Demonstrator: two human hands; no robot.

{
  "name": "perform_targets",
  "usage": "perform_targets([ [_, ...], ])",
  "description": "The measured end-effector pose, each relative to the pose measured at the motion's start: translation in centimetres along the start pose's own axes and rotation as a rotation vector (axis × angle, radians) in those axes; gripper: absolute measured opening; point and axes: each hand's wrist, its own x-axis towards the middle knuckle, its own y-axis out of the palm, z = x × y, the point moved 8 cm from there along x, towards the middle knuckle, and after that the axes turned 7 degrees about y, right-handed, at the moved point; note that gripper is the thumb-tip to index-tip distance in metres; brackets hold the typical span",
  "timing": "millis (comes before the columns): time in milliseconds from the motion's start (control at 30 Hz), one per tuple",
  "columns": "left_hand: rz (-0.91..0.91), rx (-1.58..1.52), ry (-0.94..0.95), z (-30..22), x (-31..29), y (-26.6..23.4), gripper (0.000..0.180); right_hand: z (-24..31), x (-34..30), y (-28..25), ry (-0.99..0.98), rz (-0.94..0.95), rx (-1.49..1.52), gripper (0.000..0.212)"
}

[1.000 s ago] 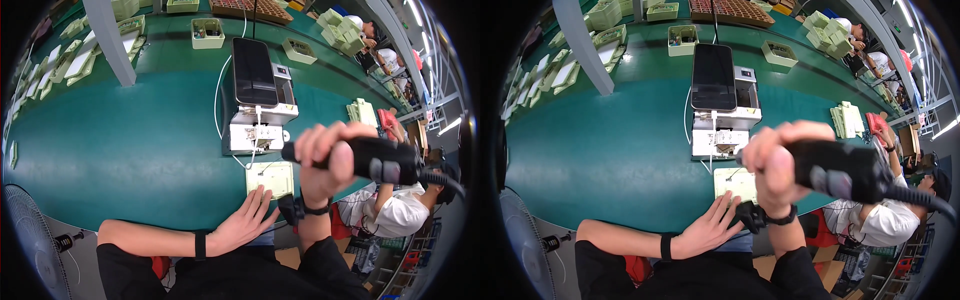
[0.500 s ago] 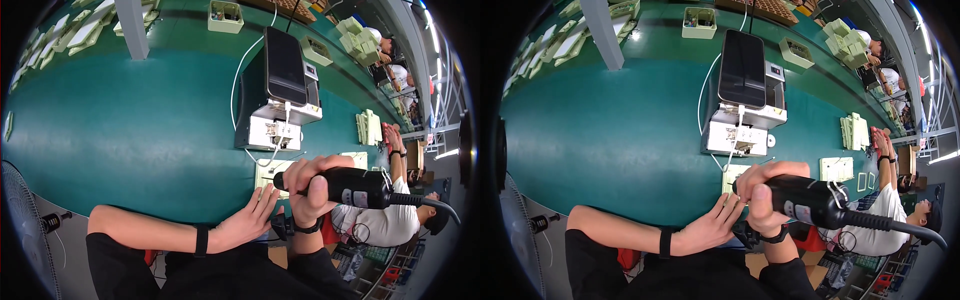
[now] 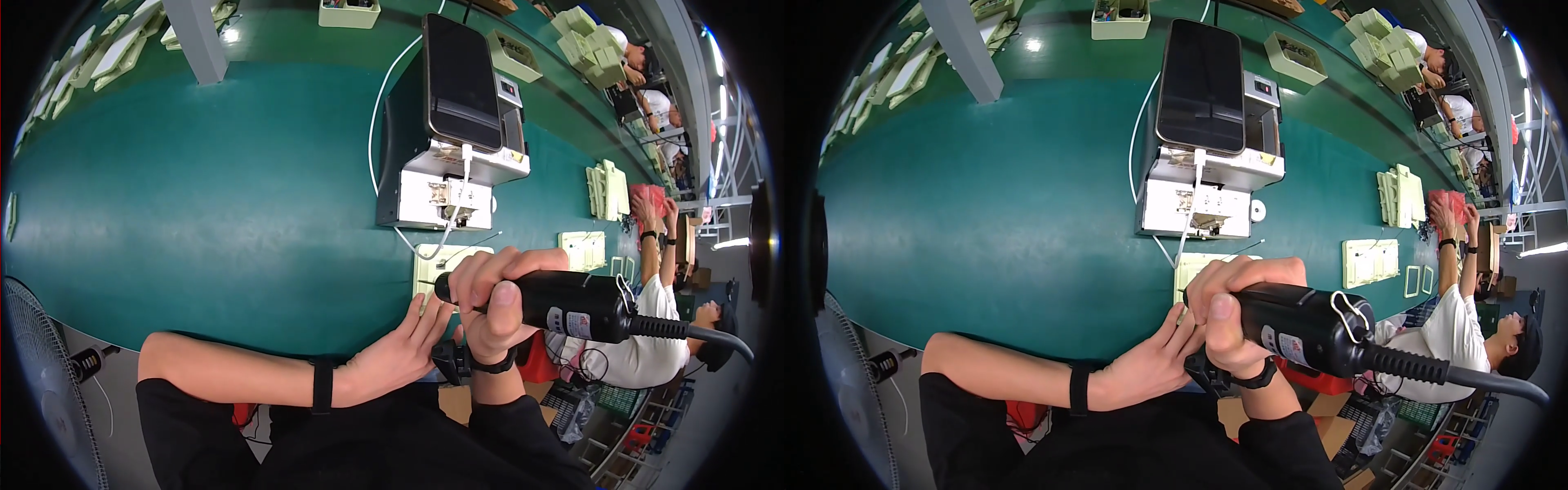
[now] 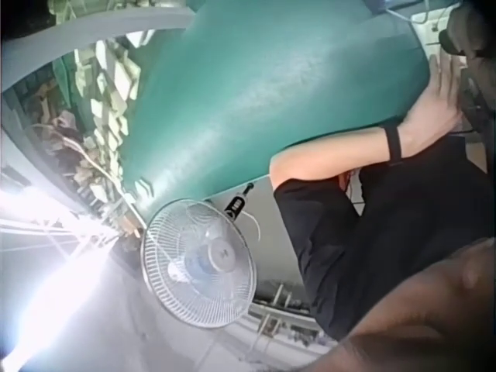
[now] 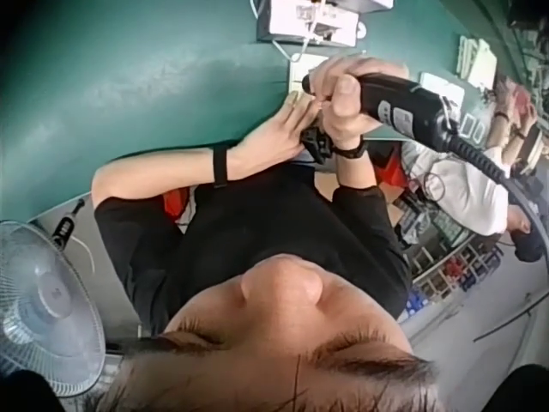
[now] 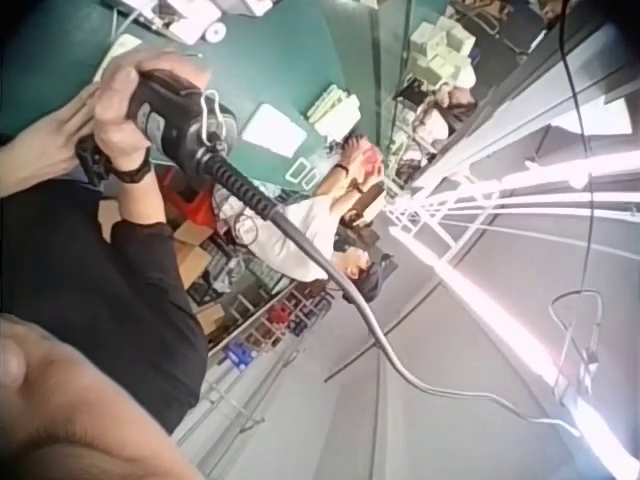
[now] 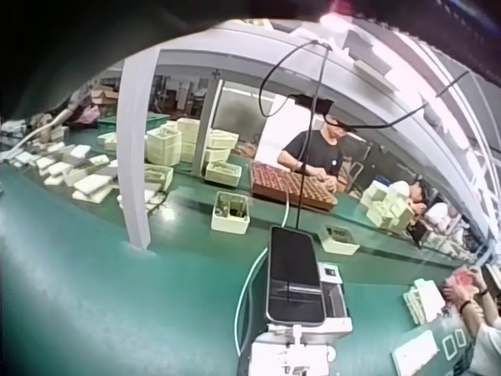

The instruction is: Assembling electronic components using a power tool at a workstation.

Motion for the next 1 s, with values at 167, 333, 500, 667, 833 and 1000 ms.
perform_targets([
  [167,0.019,0.014,0.015,0.1,-0.1,-0.4,0.032,-0.3,-0.4,-0.1,-0.020,-0.034,0.007,0.028],
  [333,0.061,0.029,0.031,0.6,-0.1,-0.7,0.037,2.3,0.9,-0.2,-0.166,0.007,0.039,0.025],
  [500,0.004,0.033,-0.005,0.1,0.1,-0.2,0.047,6.8,4.8,-0.1,-0.359,-0.064,0.065,0.023],
  [667,0.065,0.026,0.004,0.2,0.4,0.0,0.048,5.3,6.4,0.3,-0.318,-0.101,-0.018,0.022],
  [833,0.059,0.043,0.045,0.2,0.3,-0.3,0.049,5.0,4.3,-1.0,-0.257,-0.112,-0.003,0.023],
  [1000,0.011,0.069,0.019,0.7,0.4,-0.9,0.048,5.7,0.8,-6.2,-0.219,-0.232,-0.089,0.024],
])
